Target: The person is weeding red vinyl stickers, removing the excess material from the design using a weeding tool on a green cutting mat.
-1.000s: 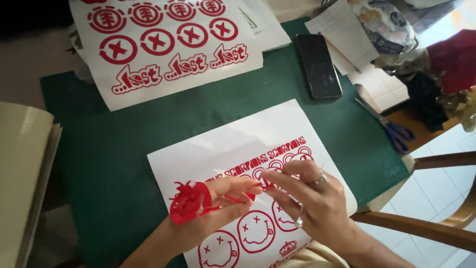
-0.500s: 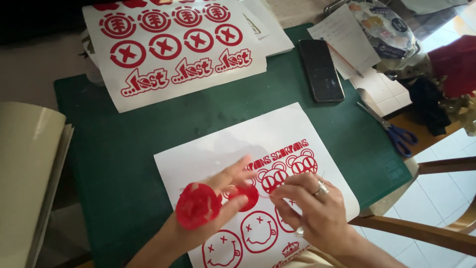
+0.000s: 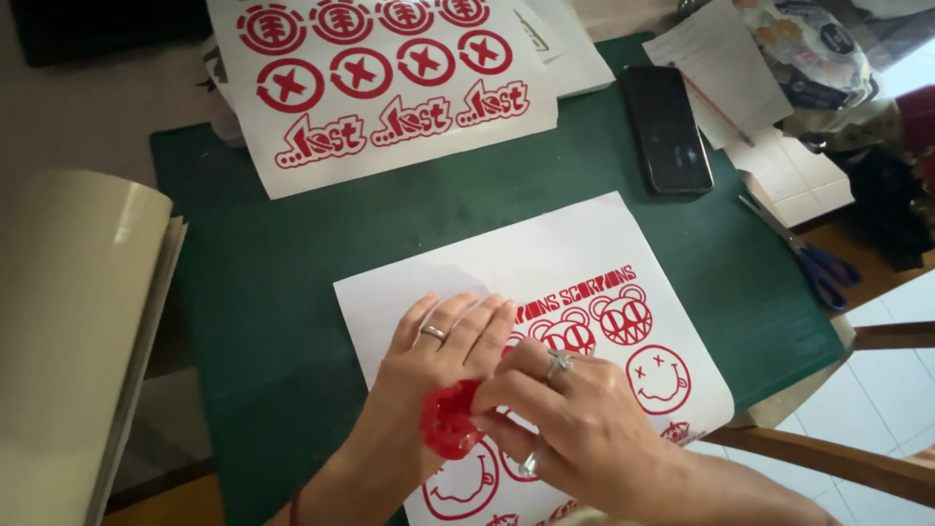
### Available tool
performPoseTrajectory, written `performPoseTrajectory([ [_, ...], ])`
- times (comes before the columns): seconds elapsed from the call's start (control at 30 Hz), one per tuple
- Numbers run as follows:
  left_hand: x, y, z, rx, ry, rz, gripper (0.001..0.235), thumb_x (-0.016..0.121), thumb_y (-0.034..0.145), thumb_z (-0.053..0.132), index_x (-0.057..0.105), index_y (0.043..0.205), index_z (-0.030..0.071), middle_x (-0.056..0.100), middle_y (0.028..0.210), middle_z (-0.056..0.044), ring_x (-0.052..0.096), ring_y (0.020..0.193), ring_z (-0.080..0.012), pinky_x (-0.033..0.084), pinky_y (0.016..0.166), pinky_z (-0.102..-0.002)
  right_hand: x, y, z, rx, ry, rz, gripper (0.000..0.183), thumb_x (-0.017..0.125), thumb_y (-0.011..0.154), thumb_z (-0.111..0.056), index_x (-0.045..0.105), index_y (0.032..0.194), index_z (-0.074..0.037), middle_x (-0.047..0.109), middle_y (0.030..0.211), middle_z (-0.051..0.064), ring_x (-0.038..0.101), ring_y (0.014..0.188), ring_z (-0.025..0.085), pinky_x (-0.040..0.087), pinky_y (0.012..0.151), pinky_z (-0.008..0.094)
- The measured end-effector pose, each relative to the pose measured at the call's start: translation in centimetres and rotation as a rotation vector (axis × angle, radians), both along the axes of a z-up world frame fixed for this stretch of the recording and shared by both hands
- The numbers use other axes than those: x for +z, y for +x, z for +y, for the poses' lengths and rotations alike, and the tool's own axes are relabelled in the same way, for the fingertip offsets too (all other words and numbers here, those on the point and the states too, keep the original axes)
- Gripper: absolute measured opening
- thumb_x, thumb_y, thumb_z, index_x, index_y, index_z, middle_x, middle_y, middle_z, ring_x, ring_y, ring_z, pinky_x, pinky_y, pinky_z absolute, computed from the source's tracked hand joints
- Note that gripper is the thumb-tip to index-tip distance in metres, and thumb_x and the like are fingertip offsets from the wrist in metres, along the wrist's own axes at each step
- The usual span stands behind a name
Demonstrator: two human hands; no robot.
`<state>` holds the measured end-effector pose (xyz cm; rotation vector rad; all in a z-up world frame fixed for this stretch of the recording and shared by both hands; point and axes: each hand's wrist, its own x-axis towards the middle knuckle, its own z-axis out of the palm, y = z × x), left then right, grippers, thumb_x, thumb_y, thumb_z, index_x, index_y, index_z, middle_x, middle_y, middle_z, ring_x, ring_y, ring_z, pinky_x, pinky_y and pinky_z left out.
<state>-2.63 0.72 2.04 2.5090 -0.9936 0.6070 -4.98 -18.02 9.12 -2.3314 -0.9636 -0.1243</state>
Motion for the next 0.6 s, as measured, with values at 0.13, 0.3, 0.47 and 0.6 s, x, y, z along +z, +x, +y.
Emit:
performPoseTrajectory([
  [0.13, -1.0, -0.1, 0.1, -0.010, -0.044, -0.003, 0.046, 0.049, 0.110, 0.024, 0.062, 0.148, 0.002, 0.069, 0.146, -0.017, 0.063, 0.136, -0.0343, 0.044, 0.119, -0.055, -1.8, -0.4, -0.3, -0.141, -0.114, -0.166, 0.022, 0.067, 0.104, -0.040, 0.066, 0.110, -0.019, 0.063, 0.096, -0.001, 0.059, 0.056, 0.014, 0.048, 0.044, 0.034],
  [0.3, 1.2, 0.1, 0.0, -0.114, -0.137, 0.118, 0.045, 0.056, 0.111, 0.026, 0.060, 0.150, 0.002, 0.070, 0.147, -0.018, 0.064, 0.137, -0.0363, 0.044, 0.119, -0.056, -2.4, -0.4, -2.2, -0.357, -0.180, -0.062, 0.056, 0.079, 0.079, -0.075, 0.066, 0.104, -0.027, 0.074, 0.102, -0.004, 0.076, 0.061, 0.016, 0.054, 0.049, 0.040],
  [0.47, 2.1, 0.5, 0.4, -0.060, -0.464, 0.794, 0.062, 0.058, 0.105, 0.047, 0.056, 0.155, 0.010, 0.067, 0.153, -0.012, 0.057, 0.146, -0.0315, 0.048, 0.114, -0.048, -0.2, 0.2, -4.2, -0.290, 0.108, -0.092, 0.009, 0.074, 0.099, -0.016, 0.074, 0.107, -0.012, 0.076, 0.099, 0.004, 0.078, 0.078, 0.017, 0.058, 0.061, 0.029],
  [0.6, 2.4, 0.6, 0.2, -0.056, -0.529, 0.962, 0.074, 0.061, 0.099, 0.054, 0.048, 0.160, 0.014, 0.064, 0.159, -0.009, 0.054, 0.151, -0.0305, 0.049, 0.115, -0.048, -0.9, 0.3, -4.7, -0.249, 0.158, 0.038, 0.019, 0.072, 0.100, -0.016, 0.077, 0.118, -0.013, 0.074, 0.099, 0.006, 0.078, 0.075, 0.019, 0.060, 0.063, 0.032],
])
